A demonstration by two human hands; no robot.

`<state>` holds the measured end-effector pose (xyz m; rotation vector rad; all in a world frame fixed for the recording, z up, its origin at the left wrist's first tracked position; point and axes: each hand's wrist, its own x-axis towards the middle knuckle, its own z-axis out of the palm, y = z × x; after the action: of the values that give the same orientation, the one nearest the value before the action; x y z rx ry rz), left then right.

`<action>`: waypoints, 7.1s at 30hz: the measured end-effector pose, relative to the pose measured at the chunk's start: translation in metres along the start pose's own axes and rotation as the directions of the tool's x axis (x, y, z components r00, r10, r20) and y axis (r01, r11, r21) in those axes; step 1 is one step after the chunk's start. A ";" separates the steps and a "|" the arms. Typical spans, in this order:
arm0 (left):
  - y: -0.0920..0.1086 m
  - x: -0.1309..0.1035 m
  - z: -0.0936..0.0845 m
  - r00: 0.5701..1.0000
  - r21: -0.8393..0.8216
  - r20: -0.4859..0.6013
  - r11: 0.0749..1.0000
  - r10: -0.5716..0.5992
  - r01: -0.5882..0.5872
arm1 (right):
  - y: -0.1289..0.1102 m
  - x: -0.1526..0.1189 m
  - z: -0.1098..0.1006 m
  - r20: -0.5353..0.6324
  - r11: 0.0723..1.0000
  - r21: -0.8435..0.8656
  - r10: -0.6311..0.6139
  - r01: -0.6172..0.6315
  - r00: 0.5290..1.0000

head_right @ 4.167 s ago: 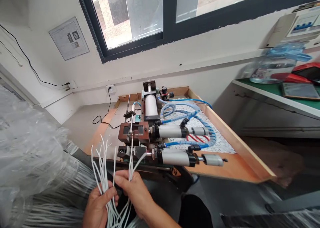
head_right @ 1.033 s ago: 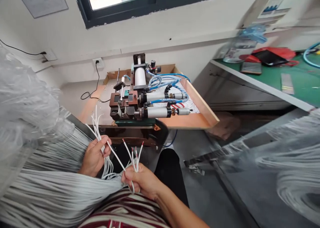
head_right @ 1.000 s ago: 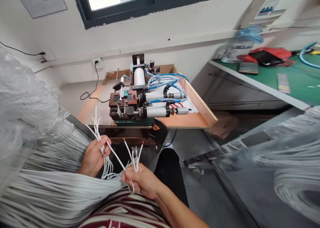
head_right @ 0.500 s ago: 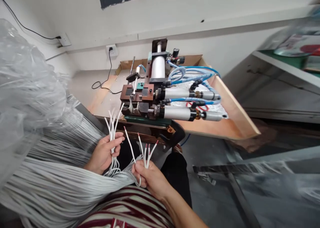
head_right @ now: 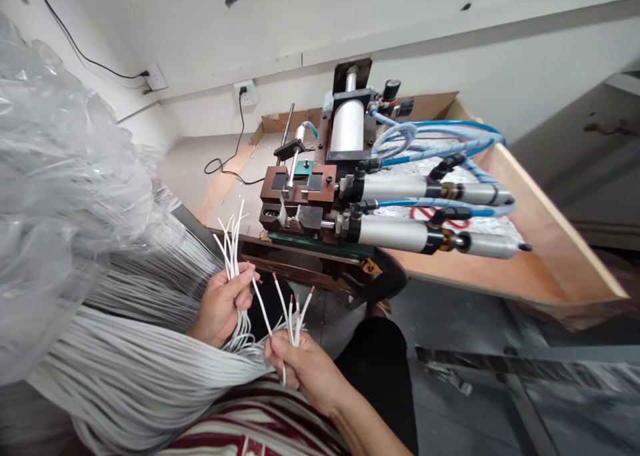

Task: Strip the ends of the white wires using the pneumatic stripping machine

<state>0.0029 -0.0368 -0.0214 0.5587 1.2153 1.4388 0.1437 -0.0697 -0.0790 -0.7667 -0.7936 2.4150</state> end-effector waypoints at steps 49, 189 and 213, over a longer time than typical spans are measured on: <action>0.019 0.031 0.008 0.960 0.115 -0.178 0.973 0.218 -0.200 | -0.104 0.063 0.021 -0.391 0.834 0.119 -0.460 0.539 0.797; 0.019 0.028 0.006 0.967 0.355 -0.125 0.920 0.222 -0.165 | -0.103 0.058 0.024 -0.435 0.907 -0.062 -0.400 0.416 0.807; 0.033 0.022 0.014 0.929 0.194 -0.101 0.923 0.356 -0.332 | -0.103 0.066 0.026 -0.468 0.843 -0.035 -0.489 0.537 0.736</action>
<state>-0.0053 -0.0072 0.0064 0.8401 1.4090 1.6969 0.1061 0.0335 -0.0182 -0.8927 -0.5795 1.6646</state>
